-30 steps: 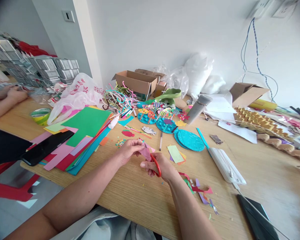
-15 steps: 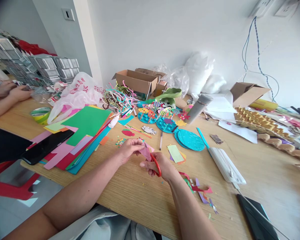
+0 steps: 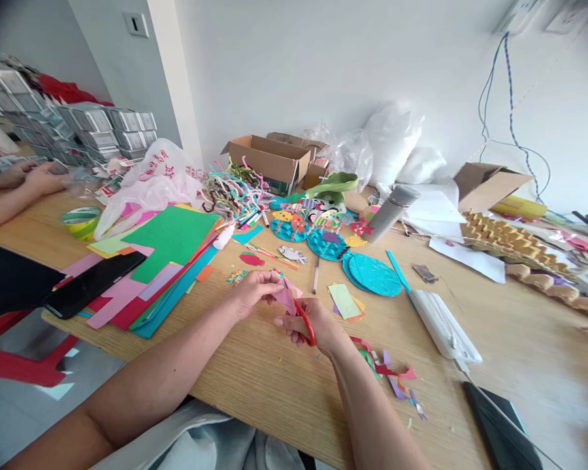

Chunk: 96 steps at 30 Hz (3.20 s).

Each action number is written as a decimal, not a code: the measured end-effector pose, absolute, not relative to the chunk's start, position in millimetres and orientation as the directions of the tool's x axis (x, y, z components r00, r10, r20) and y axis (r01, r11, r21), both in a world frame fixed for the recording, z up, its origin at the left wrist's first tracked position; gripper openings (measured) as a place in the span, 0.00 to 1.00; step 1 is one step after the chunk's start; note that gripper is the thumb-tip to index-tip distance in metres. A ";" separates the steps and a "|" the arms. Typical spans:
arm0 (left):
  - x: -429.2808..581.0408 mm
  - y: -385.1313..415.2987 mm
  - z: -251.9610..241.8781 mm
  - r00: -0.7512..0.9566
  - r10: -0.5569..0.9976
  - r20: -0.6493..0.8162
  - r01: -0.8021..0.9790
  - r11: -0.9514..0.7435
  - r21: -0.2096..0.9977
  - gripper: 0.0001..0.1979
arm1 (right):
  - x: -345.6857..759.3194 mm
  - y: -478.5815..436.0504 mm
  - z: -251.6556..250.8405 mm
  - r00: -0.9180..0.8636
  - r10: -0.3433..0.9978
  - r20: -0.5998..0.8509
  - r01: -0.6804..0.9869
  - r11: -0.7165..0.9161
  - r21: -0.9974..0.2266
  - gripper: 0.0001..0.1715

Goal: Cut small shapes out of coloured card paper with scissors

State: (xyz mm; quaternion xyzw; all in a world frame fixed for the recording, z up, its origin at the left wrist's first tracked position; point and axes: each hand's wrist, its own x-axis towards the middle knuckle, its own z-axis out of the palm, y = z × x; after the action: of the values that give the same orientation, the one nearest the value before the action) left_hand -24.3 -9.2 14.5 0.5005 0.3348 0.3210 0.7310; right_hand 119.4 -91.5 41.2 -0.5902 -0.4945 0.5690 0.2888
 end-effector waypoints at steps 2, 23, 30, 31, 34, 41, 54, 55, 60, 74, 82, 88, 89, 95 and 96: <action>-24.6 -8.6 14.0 0.580 0.799 -0.158 -0.133 0.284 0.949 0.12 | 119.0 -91.7 42.6 -0.144 0.912 -0.385 0.262 -0.340 -0.903 0.19; -24.9 -9.7 16.8 0.575 0.803 -0.155 -0.130 0.276 0.952 0.11 | 117.1 -91.1 44.5 -0.104 0.897 -0.430 0.286 -0.387 -0.877 0.17; -24.3 -8.6 14.9 0.580 0.801 -0.146 -0.145 0.278 0.950 0.12 | 121.4 -92.0 38.9 -0.147 0.903 -0.404 0.250 -0.361 -0.898 0.17; -24.3 -8.6 15.1 0.581 0.801 -0.145 -0.148 0.279 0.949 0.12 | 121.7 -92.1 38.4 -0.154 0.902 -0.402 0.242 -0.361 -0.901 0.17; -24.6 -9.1 16.7 0.590 0.794 -0.148 -0.144 0.283 0.948 0.11 | 121.9 -91.8 37.9 -0.172 0.900 -0.402 0.223 -0.361 -0.905 0.18; -24.2 -10.0 17.5 0.591 0.787 -0.175 -0.130 0.307 0.943 0.11 | 125.5 -91.3 33.8 -0.199 0.904 -0.379 0.235 -0.331 -0.914 0.18; -24.0 -11.4 19.6 0.598 0.777 -0.197 -0.118 0.328 0.937 0.12 | 122.2 -91.1 39.9 -0.222 0.896 -0.384 0.260 -0.325 -0.909 0.19; -23.9 -11.3 19.7 0.595 0.779 -0.197 -0.116 0.327 0.938 0.12 | 122.7 -91.0 38.9 -0.225 0.899 -0.376 0.255 -0.318 -0.913 0.19; -23.9 -11.3 19.6 0.600 0.775 -0.197 -0.108 0.323 0.940 0.11 | 123.7 -91.4 37.2 -0.217 0.906 -0.364 0.268 -0.303 -0.914 0.18; -23.2 -9.2 13.2 0.619 0.769 -0.158 -0.134 0.303 0.944 0.13 | 117.8 -92.6 44.9 -0.161 0.909 -0.383 0.316 -0.321 -0.893 0.16; -23.0 -9.4 12.5 0.606 0.781 -0.152 -0.131 0.286 0.949 0.13 | 116.7 -92.4 46.7 -0.127 0.906 -0.405 0.341 -0.343 -0.875 0.17; -23.2 -8.4 11.1 0.591 0.790 -0.160 -0.114 0.278 0.954 0.13 | 116.4 -93.1 48.5 -0.130 0.910 -0.394 0.331 -0.335 -0.882 0.16; -23.4 -8.4 11.4 0.590 0.791 -0.161 -0.111 0.277 0.954 0.13 | 116.8 -93.3 48.4 -0.131 0.910 -0.394 0.329 -0.334 -0.883 0.16; -24.0 -8.7 13.4 0.593 0.787 -0.171 -0.100 0.282 0.954 0.13 | 118.0 -93.5 46.4 -0.154 0.912 -0.381 0.327 -0.317 -0.890 0.14; -23.9 -8.6 13.3 0.593 0.786 -0.172 -0.100 0.283 0.954 0.12 | 117.8 -93.5 46.2 -0.154 0.912 -0.381 0.326 -0.317 -0.891 0.14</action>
State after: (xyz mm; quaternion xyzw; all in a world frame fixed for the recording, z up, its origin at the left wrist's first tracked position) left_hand -23.9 -8.6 13.3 0.5156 0.3329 0.3041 0.7286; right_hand 117.8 -93.5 46.2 -0.5941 -0.5208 0.5529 0.2649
